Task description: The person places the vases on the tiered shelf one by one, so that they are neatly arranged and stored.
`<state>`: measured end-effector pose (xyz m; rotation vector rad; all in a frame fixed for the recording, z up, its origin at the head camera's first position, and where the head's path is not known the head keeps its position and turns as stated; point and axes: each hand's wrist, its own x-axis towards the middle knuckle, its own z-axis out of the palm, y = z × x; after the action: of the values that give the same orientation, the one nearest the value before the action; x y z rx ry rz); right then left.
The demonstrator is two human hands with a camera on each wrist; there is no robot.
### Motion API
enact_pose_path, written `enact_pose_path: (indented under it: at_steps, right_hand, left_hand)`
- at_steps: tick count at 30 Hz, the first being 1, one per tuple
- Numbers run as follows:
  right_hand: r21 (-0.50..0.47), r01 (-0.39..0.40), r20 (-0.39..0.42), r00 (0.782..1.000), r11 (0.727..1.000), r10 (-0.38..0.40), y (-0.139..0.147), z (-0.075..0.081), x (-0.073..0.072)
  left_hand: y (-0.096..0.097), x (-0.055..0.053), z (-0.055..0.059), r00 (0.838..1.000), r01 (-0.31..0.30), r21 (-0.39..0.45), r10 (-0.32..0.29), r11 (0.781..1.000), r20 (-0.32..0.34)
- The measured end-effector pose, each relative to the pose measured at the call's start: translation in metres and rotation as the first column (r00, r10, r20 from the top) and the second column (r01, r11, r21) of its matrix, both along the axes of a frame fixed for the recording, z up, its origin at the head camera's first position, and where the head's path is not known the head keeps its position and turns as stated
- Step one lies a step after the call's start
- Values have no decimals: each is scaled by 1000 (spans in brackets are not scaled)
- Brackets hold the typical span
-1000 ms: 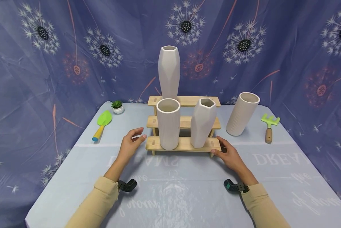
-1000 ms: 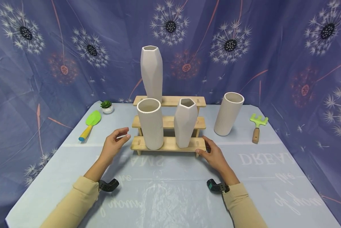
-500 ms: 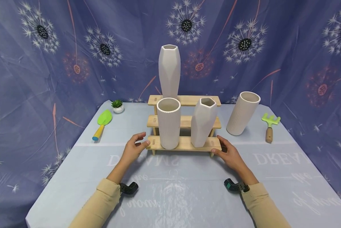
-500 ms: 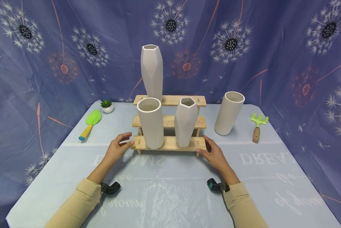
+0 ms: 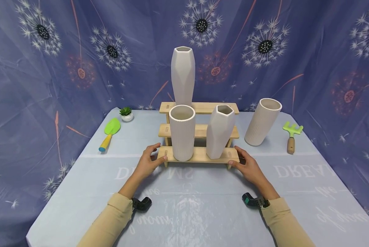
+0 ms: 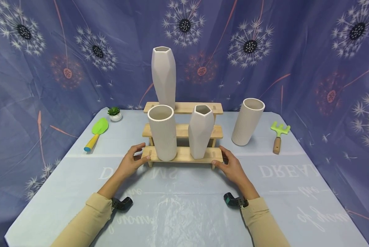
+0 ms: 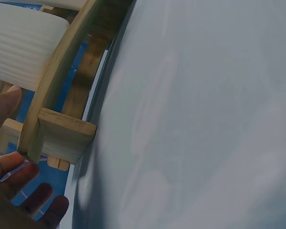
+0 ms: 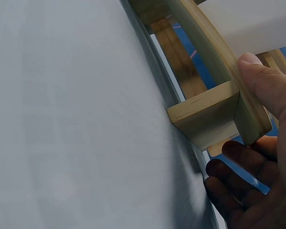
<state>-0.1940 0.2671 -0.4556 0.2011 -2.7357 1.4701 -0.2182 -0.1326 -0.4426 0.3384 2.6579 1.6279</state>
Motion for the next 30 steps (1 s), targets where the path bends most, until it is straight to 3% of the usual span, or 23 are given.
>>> enact_pose_path:
  at_steps: [9, 16, 24, 30]
  right_hand:
    - [-8, -10, 6, 1000, 1000, 10, -1, 0, 0]
    - [1, -5, 1, 1000, 1000, 5, -1, -2, -2]
    - [26, -3, 4, 1000, 1000, 3, 2, -2, -4]
    - [21, -9, 29, 1000, 1000, 9, 4, -1, -4]
  left_hand:
    - [3, 0, 1, 999, 39, 4, -39, 999, 31]
    - [5, -3, 1, 998, 42, -43, -40, 998, 53]
    - [9, -4, -1, 998, 59, -38, -58, 998, 30]
    - [10, -5, -4, 999, 40, -53, -38, 998, 24]
